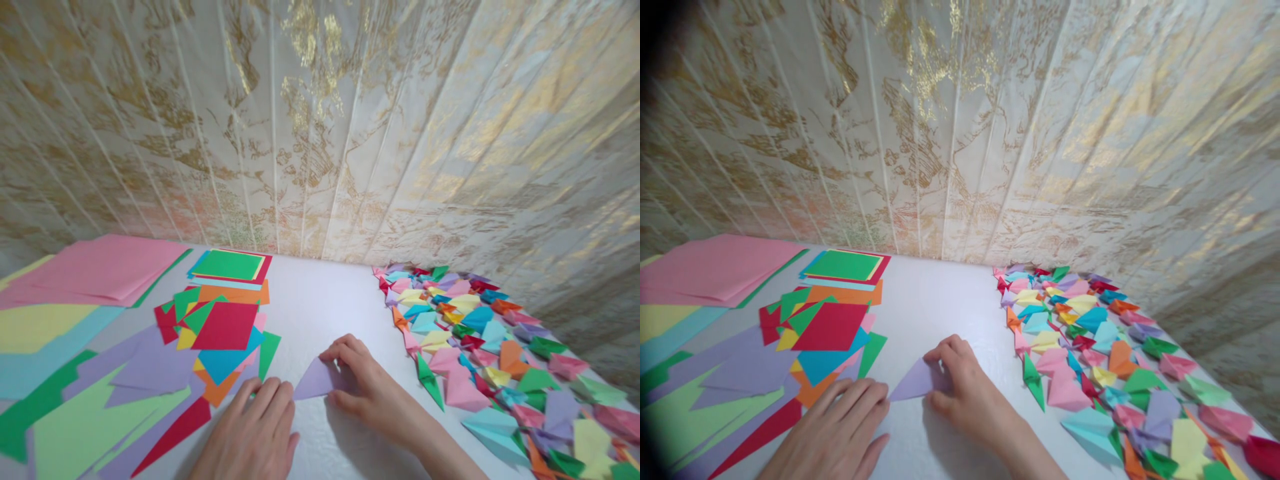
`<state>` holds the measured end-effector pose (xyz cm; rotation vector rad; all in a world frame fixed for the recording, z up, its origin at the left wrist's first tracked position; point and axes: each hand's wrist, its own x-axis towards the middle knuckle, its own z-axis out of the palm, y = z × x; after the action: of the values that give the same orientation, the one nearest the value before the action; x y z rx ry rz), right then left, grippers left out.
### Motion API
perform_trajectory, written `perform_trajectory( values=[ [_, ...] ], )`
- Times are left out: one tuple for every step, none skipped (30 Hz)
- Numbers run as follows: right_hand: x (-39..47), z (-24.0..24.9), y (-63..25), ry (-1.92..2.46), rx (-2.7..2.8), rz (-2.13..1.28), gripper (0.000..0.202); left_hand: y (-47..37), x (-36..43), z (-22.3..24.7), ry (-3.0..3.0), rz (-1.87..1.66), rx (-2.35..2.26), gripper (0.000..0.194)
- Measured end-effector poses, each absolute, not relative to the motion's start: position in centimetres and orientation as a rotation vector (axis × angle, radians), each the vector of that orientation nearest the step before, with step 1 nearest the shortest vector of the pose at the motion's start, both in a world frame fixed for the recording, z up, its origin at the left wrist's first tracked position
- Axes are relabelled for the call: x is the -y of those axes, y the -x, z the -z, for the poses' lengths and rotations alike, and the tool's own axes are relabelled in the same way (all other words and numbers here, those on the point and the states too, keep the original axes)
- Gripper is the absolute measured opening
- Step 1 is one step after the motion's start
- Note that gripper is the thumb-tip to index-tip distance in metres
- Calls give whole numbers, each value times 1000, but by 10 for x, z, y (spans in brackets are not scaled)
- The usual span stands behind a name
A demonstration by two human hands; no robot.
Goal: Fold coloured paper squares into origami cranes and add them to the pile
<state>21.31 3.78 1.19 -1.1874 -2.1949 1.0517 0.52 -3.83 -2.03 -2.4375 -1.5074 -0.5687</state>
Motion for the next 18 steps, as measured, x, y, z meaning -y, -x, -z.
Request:
perform_trajectory(
  values=[
    [-36,-12,-211,1193,2204,-1031,50,-5,38,20,2431,573,1503,8],
    [-35,-12,-209,1191,2211,-1014,50,-5,39,20,2421,579,1499,9],
    [-34,-11,-208,1184,2218,-995,49,-5,39,20,2414,588,1493,9],
    [-34,-11,-207,1173,2228,-970,47,-4,38,20,2404,607,1488,10],
    [-34,-10,-206,1163,2240,-939,44,-4,38,19,2407,626,1477,11],
    [-34,-9,-205,1154,2257,-898,42,-4,37,18,2421,643,1461,13],
    [-34,-8,-205,1144,2282,-848,40,-4,35,18,2435,686,1427,15],
    [-34,-7,-204,1131,2312,-787,38,-4,33,17,2451,751,1369,19],
    [-34,-6,-203,1115,2346,-718,37,-4,31,17,2466,816,1302,23],
    [-35,-6,-203,1091,2383,-647,36,-4,28,17,2477,877,1233,27],
    [-35,-5,-203,1065,2418,-582,37,-4,26,17,2495,912,1172,30],
    [-35,-5,-203,1038,2448,-527,38,-3,24,17,2517,920,1129,31],
    [-36,-5,-203,1016,2474,-489,40,-2,22,18,2552,887,1104,32],
    [-37,-5,-204,997,2496,-469,43,0,21,18,2592,825,1100,33],
    [-38,-5,-205,982,2514,-461,45,1,20,18,2618,760,1108,35],
    [-40,-6,-206,969,2526,-460,48,3,20,17,2633,688,1126,38],
    [-41,-7,-207,962,2539,-463,50,4,21,15,2642,605,1150,43],
    [-43,-8,-209,954,2558,-469,52,6,21,13,2642,526,1173,48]
  ],
)
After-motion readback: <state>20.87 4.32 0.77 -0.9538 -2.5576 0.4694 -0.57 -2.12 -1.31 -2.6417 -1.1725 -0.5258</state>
